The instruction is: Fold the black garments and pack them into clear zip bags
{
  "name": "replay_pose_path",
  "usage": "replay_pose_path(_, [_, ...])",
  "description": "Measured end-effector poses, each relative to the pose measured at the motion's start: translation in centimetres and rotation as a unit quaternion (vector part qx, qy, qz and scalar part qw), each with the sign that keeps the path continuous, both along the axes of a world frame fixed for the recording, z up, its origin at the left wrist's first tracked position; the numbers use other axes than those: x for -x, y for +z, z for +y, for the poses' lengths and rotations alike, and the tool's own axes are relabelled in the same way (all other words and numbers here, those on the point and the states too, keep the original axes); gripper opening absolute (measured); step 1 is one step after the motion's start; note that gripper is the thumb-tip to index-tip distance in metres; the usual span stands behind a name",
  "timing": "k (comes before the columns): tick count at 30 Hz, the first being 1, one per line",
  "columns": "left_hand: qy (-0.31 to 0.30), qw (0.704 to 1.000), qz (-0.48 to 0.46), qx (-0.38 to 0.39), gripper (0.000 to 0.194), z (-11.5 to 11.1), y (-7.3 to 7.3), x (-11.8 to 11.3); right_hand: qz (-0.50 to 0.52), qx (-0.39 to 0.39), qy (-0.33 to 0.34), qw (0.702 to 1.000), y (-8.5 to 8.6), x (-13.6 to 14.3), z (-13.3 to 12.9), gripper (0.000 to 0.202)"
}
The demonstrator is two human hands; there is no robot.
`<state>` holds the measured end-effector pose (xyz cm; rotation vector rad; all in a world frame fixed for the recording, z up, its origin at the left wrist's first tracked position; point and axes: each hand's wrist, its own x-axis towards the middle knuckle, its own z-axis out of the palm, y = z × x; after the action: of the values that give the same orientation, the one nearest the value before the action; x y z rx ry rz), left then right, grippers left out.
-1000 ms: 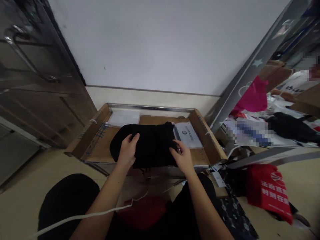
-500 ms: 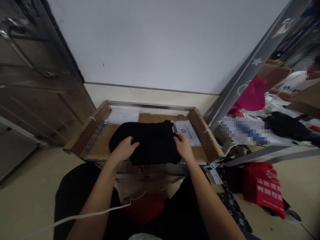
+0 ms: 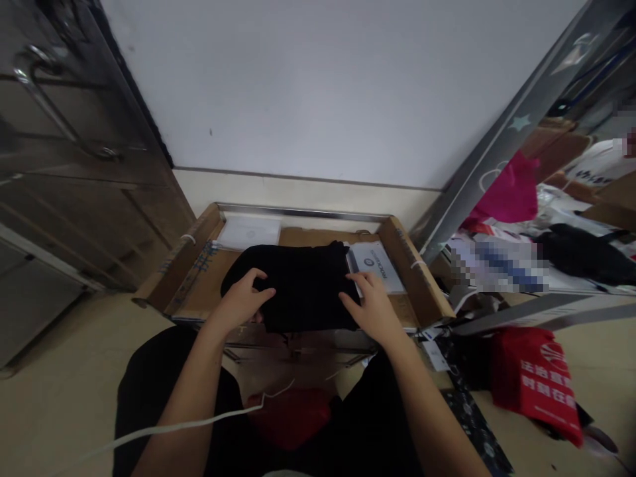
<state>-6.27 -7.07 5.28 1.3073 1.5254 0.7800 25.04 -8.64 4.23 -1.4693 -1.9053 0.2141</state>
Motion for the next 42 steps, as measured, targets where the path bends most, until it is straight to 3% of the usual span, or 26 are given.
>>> replay_pose_path(4, [-0.041,0.998,-0.028,-0.046,0.032,0.1,0.8,-0.2,-0.021,0.070,0.096,0.993,0.1,-1.3,-1.5,0.029])
replay_pose_path(7, [-0.008,0.995,-0.059,-0.083,0.018,0.5,1.0,-0.8,-0.021,0.068,0.104,0.992,-0.3,-1.8,-1.4,0.025])
replay_pose_path(11, [0.053,0.987,-0.144,-0.041,0.020,1.2,0.4,-1.8,0.000,0.030,0.093,0.995,0.1,-1.9,0.0,0.017])
replay_pose_path(17, [0.111,0.928,-0.354,-0.028,0.036,3.2,0.5,-2.8,0.037,-0.023,0.056,0.997,1.9,-1.5,5.3,0.019])
replay_pose_path(22, [0.147,0.905,-0.398,-0.031,0.047,4.7,0.5,-3.3,0.084,-0.009,0.051,0.995,1.9,-0.8,11.4,0.017])
replay_pose_path(26, [0.140,0.941,-0.296,-0.089,0.061,4.3,-0.9,-4.2,0.083,-0.008,0.038,0.996,1.0,-0.5,15.2,0.015])
replay_pose_path(29, [0.086,0.973,-0.081,-0.201,0.066,2.8,-1.9,-5.3,0.079,0.001,0.006,0.997,0.4,0.0,16.8,0.012])
replay_pose_path(31, [0.036,0.961,0.084,-0.261,0.069,1.6,-2.3,-6.2,0.067,-0.013,-0.025,0.997,0.4,0.6,16.8,0.012])
replay_pose_path(34, [0.006,0.924,0.281,-0.260,0.062,0.4,-2.3,-7.4,0.015,-0.069,-0.040,0.997,0.7,2.1,14.6,0.021])
replay_pose_path(36, [0.012,0.905,0.359,-0.228,0.039,0.2,-2.0,-7.7,-0.039,-0.085,-0.004,0.996,0.9,3.5,11.9,0.027])
replay_pose_path(38, [0.025,0.900,0.381,-0.209,0.019,0.3,-1.6,-7.5,-0.077,-0.071,0.042,0.994,0.6,4.6,8.9,0.031])
replay_pose_path(42, [0.095,0.920,0.318,-0.209,0.020,1.1,-0.1,-5.0,-0.121,0.011,0.082,0.989,-1.4,4.9,5.1,0.046])
